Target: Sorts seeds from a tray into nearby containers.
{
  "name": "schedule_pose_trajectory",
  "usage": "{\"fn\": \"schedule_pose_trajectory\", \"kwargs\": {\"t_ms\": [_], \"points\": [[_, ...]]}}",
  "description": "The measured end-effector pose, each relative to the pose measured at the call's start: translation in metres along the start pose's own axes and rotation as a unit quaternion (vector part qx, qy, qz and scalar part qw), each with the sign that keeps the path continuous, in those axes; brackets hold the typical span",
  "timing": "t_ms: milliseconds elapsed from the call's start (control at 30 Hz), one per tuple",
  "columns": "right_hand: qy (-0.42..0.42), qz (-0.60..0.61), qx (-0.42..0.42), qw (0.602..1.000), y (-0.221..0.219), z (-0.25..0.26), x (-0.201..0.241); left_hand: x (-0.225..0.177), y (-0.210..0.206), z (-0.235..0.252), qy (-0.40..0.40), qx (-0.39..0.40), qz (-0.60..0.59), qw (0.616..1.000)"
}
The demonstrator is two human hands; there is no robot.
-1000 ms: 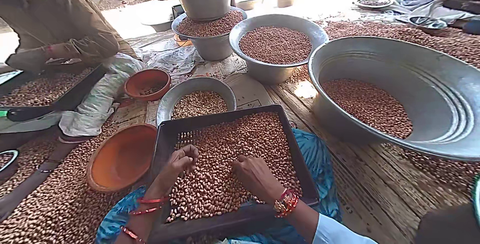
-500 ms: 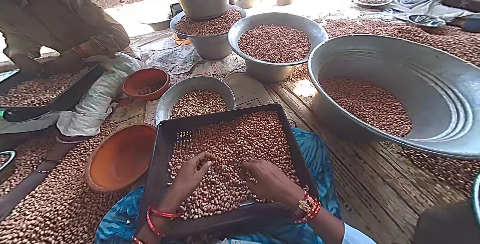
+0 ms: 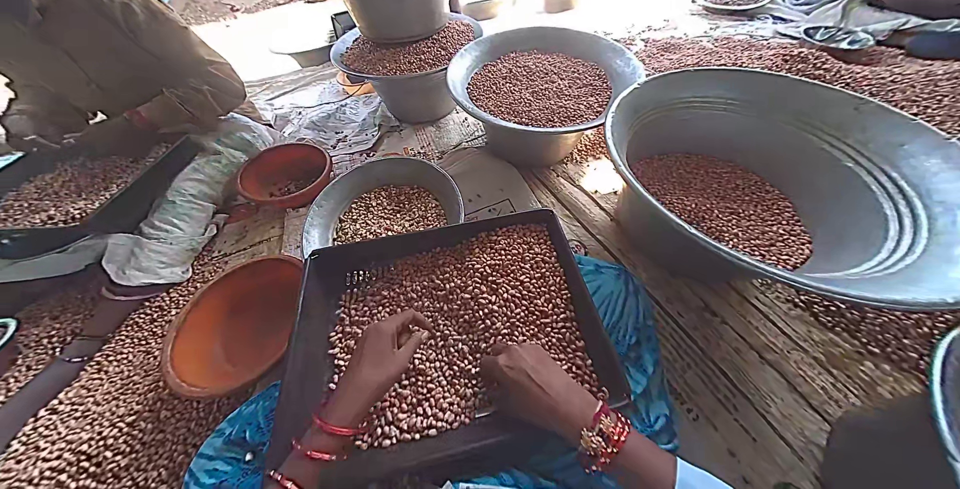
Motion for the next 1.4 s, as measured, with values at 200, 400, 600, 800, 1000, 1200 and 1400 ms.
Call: {"fn": "schedule_pose_trajectory", "kwargs": {"t_ms": [200,400,600,800,1000,1200,1400], "points": [[0.031,0.032,0.022,0.999,0.006,0.004,-0.004,-0.025,-0.036,-0.046,-0.137,-0.048,0.143,0.979],[-0.006,0.299,-0.180,0.937,0.038,0.001,-0.027,-0.032,-0.052,-0.044,-0.066,0.034,0.232,0.970],[-0.035,0.077,-0.139,0.987,0.033,0.021,-0.004,-0.032,-0.057,-0.043,-0.006,0.121,0.246,0.962],[-0.063,0.011,-0.067,0.996,0.019,0.034,0.004,0.008,-0.020,-0.023,-0.021,0.101,-0.085,0.991],[-0.004,0.127,-0.123,0.984,0.028,0.030,-0.006,0.013,0.012,-0.005,-0.017,0.021,-0.161,0.987],[-0.002,0.410,-0.296,0.863,0.054,0.005,-0.034,-0.019,-0.011,0.001,-0.050,-0.045,0.107,0.992],[-0.012,0.149,-0.191,0.970,0.048,0.003,-0.018,-0.017,-0.021,0.005,-0.032,-0.005,0.121,0.992]]}}
Point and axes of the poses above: each hand's wrist, its own z-axis towards the middle knuckle, its own y-axis out of the back of the hand, x = y × z, the point moved 7 cm from there along z, towards the middle knuckle, and after that the axes turned 9 degrees about y, right-handed, at the moved point
